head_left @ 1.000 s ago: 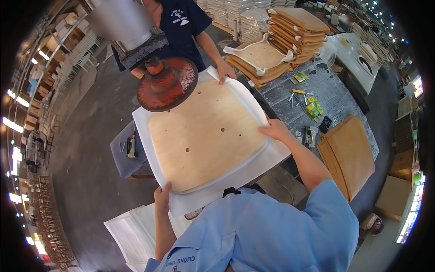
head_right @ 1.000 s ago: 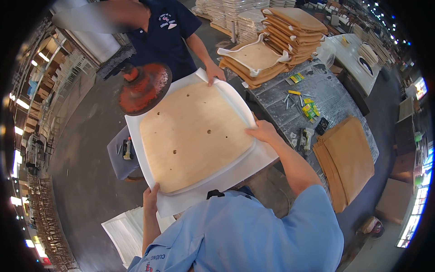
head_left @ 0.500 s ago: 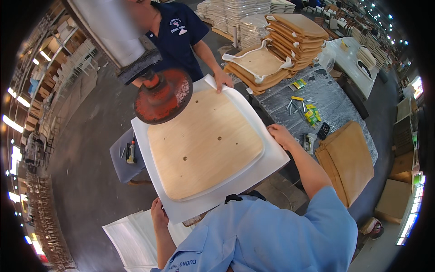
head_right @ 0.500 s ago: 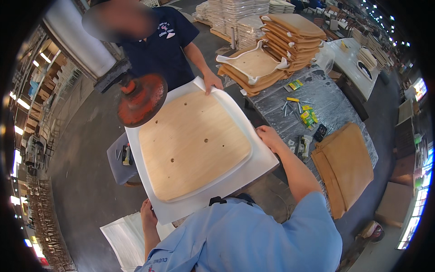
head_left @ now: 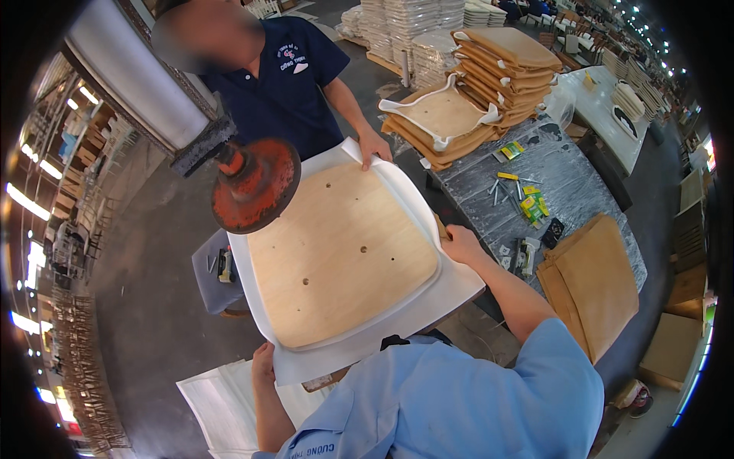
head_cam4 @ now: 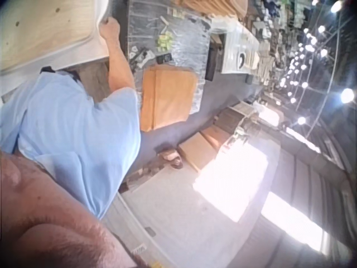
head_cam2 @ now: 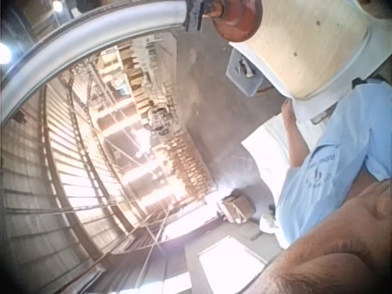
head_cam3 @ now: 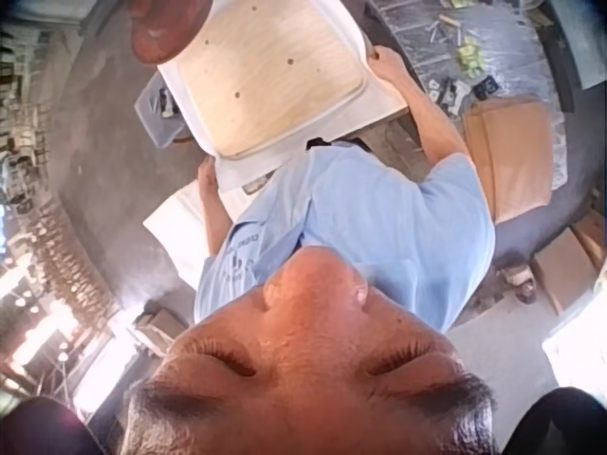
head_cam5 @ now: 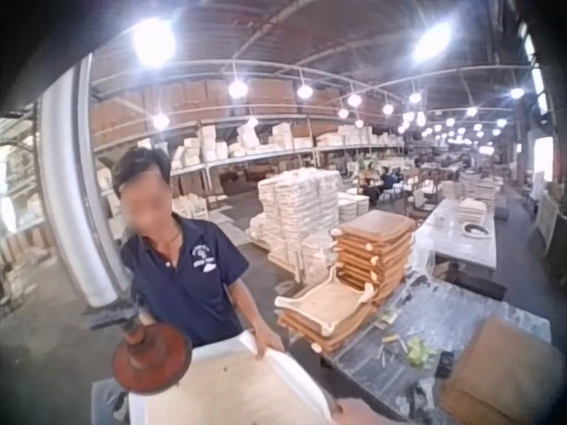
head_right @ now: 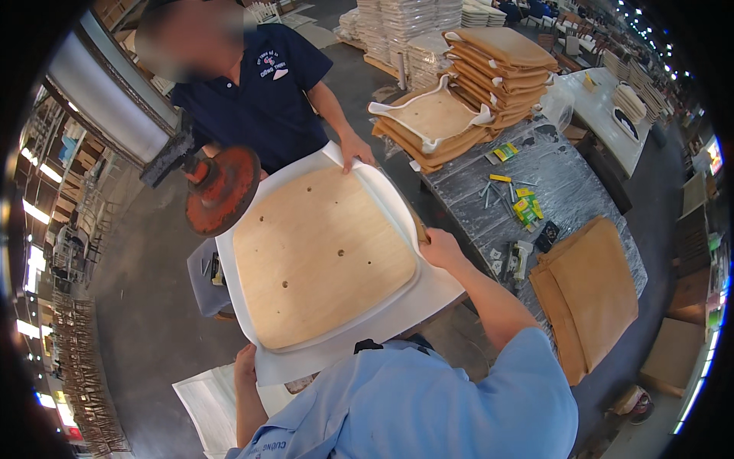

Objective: The person places a white fabric cover over a wooden chair seat, aligns it, and uses a staple gun to secure the fabric to the underside of the seat. The person repeats this process for multiple chair seats.

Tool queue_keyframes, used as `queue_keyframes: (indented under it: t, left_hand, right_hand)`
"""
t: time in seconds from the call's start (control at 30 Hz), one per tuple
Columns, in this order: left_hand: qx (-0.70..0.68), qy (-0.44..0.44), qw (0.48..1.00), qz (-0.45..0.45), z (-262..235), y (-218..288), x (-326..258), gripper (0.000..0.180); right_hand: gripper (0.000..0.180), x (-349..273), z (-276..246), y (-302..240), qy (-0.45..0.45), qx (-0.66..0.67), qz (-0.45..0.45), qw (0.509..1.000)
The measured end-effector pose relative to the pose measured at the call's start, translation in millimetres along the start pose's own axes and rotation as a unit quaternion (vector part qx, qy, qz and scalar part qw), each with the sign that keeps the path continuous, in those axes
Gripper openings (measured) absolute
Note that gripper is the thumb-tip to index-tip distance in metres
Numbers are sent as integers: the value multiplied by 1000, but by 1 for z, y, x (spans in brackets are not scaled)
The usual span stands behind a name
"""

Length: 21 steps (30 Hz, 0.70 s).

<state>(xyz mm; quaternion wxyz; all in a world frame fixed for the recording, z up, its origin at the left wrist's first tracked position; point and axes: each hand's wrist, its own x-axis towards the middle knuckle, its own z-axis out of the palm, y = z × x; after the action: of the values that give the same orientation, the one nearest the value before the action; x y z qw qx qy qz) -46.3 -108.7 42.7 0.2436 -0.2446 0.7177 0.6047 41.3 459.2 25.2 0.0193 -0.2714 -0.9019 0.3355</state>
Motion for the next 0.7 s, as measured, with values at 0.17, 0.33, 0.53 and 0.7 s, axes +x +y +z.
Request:
queue_keyframes:
  t: [0.17,0.33,0.53,0.7]
  left_hand:
    - [20,12,1000,-16,5,-3,-1,50]
    - [0,2,1000,3,7,-11,-6,50]
    - [-31,-19,999,12,7,-10,-7,48]
    - [-15,-12,1000,15,0,-17,-2,46]
  right_hand:
    - [54,11,1,12,-93,21,75,993]
    - [57,11,0,14,-115,71,97,986]
    - [54,10,-2,10,-81,65,94,990]
    - [49,7,2,10,-87,157,117,977]
